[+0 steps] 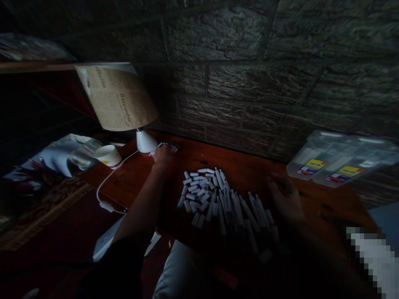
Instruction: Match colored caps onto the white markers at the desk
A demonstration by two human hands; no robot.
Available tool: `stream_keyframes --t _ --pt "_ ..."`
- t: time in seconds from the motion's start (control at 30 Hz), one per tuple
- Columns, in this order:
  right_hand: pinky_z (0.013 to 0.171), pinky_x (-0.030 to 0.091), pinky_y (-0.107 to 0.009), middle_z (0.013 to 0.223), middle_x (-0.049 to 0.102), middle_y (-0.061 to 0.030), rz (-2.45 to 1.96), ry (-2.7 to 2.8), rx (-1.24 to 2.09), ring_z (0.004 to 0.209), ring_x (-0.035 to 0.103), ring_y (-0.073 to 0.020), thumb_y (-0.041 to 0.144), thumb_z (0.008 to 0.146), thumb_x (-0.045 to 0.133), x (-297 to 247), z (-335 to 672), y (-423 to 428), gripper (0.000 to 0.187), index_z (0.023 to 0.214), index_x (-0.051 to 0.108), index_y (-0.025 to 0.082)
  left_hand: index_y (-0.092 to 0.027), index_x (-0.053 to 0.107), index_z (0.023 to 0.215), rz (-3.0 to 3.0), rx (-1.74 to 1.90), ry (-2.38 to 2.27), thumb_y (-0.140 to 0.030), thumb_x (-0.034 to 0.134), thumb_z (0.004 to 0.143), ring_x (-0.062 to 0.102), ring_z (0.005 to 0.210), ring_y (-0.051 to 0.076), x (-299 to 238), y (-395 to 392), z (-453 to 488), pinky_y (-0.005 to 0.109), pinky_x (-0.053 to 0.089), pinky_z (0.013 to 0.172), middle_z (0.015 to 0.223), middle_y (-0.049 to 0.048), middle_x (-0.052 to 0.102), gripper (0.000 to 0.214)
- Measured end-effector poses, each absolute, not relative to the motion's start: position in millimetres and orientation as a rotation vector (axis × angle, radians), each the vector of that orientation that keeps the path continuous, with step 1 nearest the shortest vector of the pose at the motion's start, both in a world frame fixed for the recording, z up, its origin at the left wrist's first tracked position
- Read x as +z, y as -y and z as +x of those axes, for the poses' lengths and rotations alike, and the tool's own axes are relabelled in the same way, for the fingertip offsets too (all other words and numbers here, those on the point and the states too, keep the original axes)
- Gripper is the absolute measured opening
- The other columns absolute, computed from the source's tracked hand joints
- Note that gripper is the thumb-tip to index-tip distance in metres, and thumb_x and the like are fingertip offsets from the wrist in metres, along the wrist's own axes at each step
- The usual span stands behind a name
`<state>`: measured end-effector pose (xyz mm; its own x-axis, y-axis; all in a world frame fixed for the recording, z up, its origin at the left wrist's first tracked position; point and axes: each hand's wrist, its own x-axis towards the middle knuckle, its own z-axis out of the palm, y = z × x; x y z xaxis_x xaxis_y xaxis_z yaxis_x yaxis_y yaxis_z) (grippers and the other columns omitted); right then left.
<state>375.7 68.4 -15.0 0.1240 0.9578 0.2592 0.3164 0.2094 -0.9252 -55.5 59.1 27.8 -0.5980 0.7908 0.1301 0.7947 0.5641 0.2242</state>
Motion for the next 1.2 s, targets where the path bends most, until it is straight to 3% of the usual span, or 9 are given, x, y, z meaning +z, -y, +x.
stream_keyframes --t 0.43,0.63,1.2 --pt "0.103 0.048 -0.051 0.117 0.068 -0.0103 -1.295 1.378 0.808 0.112 0.064 -0.0266 0.056 0.075 0.070 -14.4 374.7 -67.6 0.044 0.104 0.066 0.023 -0.022 0.070 0.119 -1.363 -0.395 2.790 -0.041 0.059 0.087 0.065 0.111 0.029 34.1 -55.5 -50.4 0.035 0.053 0.088 0.123 0.0107 0.070 0.039" --pt "0.102 0.049 -0.051 0.115 0.069 -0.0100 -1.301 1.399 0.783 0.108 0.065 -0.0259 0.056 0.076 0.069 -14.3 374.8 -67.7 0.042 0.103 0.066 0.023 -0.021 0.070 0.120 -1.335 -0.360 2.823 -0.036 0.058 0.089 0.065 0.112 0.030 38.4 -54.3 -46.6 0.036 0.054 0.088 0.122 0.0117 0.070 0.037" --pt "0.101 0.049 -0.050 0.116 0.069 -0.0107 -1.307 1.414 0.797 0.108 0.065 -0.0260 0.057 0.076 0.069 -11.3 374.5 -65.7 0.045 0.104 0.066 0.022 -0.019 0.071 0.118 -1.362 -0.443 2.799 -0.041 0.058 0.089 0.065 0.111 0.032 40.4 -54.0 -45.8 0.039 0.054 0.090 0.119 0.0153 0.070 0.039"
